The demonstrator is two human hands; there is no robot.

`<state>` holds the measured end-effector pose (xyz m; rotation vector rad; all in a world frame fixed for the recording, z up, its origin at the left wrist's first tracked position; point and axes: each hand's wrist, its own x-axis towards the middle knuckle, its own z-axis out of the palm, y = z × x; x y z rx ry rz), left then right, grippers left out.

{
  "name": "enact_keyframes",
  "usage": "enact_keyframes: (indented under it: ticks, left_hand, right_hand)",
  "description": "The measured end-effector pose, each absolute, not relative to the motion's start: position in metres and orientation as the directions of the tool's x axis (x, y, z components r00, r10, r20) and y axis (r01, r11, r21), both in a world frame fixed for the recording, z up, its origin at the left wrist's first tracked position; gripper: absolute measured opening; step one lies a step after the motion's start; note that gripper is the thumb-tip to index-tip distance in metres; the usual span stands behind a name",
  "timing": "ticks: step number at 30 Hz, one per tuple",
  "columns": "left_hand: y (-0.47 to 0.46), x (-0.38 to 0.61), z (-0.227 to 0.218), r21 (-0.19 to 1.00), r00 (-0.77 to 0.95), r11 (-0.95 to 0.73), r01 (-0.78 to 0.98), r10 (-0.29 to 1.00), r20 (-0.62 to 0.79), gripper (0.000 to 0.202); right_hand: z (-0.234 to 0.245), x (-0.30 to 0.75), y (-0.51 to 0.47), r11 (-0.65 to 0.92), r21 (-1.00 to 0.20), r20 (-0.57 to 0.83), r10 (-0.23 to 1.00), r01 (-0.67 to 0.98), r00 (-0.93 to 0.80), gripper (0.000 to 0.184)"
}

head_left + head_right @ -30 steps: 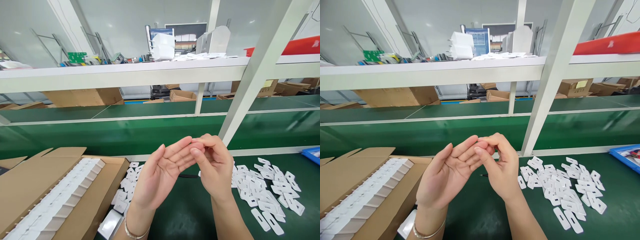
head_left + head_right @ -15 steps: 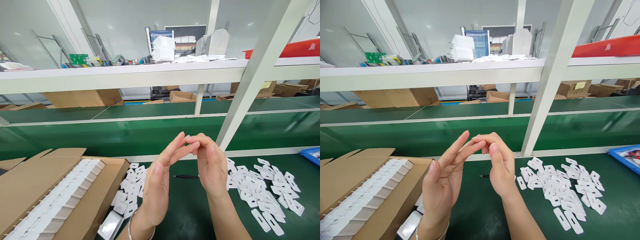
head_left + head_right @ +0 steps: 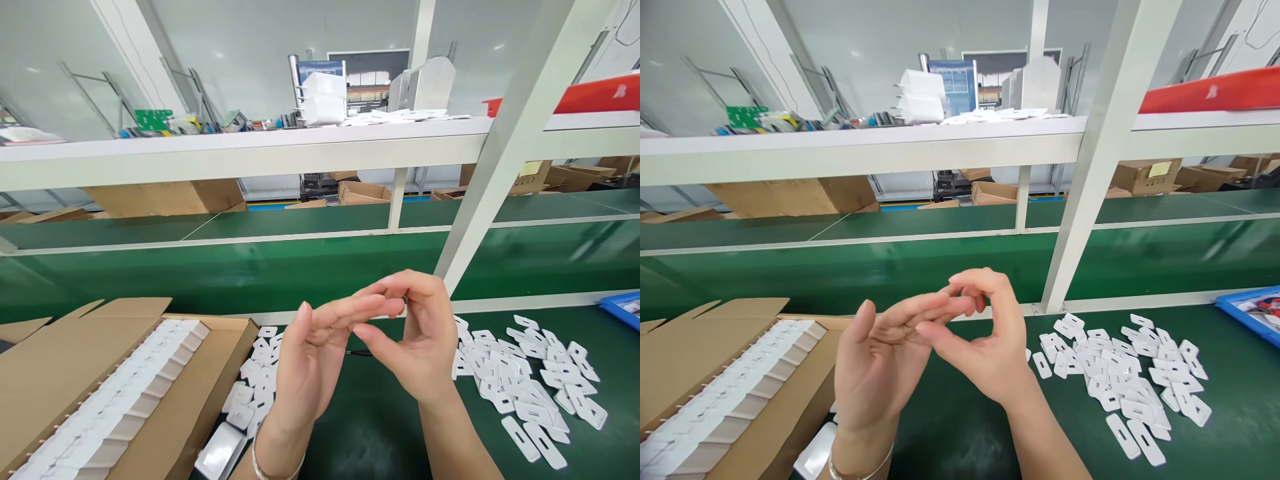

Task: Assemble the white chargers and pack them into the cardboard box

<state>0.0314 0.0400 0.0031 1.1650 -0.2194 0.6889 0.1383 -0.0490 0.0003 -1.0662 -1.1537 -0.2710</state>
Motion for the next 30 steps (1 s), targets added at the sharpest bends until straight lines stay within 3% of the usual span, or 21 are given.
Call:
enact_keyframes:
  ticks: [3, 6, 10, 20, 25, 30]
  left_hand:
    - [0.0387, 0.0319, 0.0019, 0.769, 0.78, 0.224, -0.598, 0.384, 0.495, 0.06]
    - [0.0383, 0.0333, -0.0007, 0.758, 0.775, 0.238, -0.608, 0.384, 0.502, 0.057]
    - [0.0385, 0.0352, -0.004, 0.754, 0.752, 0.185, -0.63, 0.387, 0.534, 0.057]
    - [0.0374, 0.0359, -0.0042, 0.749, 0.731, 0.14, -0.647, 0.393, 0.558, 0.052]
    - [0.0364, 0.0356, -0.0047, 0.757, 0.734, 0.135, -0.64, 0.399, 0.55, 0.051]
    - [0.0368, 0.0357, -0.0047, 0.747, 0.721, 0.118, -0.655, 0.394, 0.57, 0.052]
  right_hand:
    - [-0.0019, 0.1348, -0.0438, 0.461, -0.422, 0.906, 0.234, 0.781, 0.352, 0.026]
    - [-0.006, 0.1311, -0.0395, 0.468, -0.414, 0.909, 0.168, 0.781, 0.381, 0.015]
    - [-0.0086, 0.128, -0.0386, 0.519, -0.48, 0.869, 0.166, 0.707, 0.467, 0.028]
    - [-0.0065, 0.1281, -0.0386, 0.582, -0.499, 0.856, 0.215, 0.642, 0.47, 0.03]
    - [-0.0056, 0.1288, -0.0399, 0.544, -0.455, 0.885, 0.193, 0.704, 0.423, 0.014]
    - [-0.0067, 0.1283, -0.0403, 0.531, -0.462, 0.877, 0.158, 0.71, 0.453, 0.026]
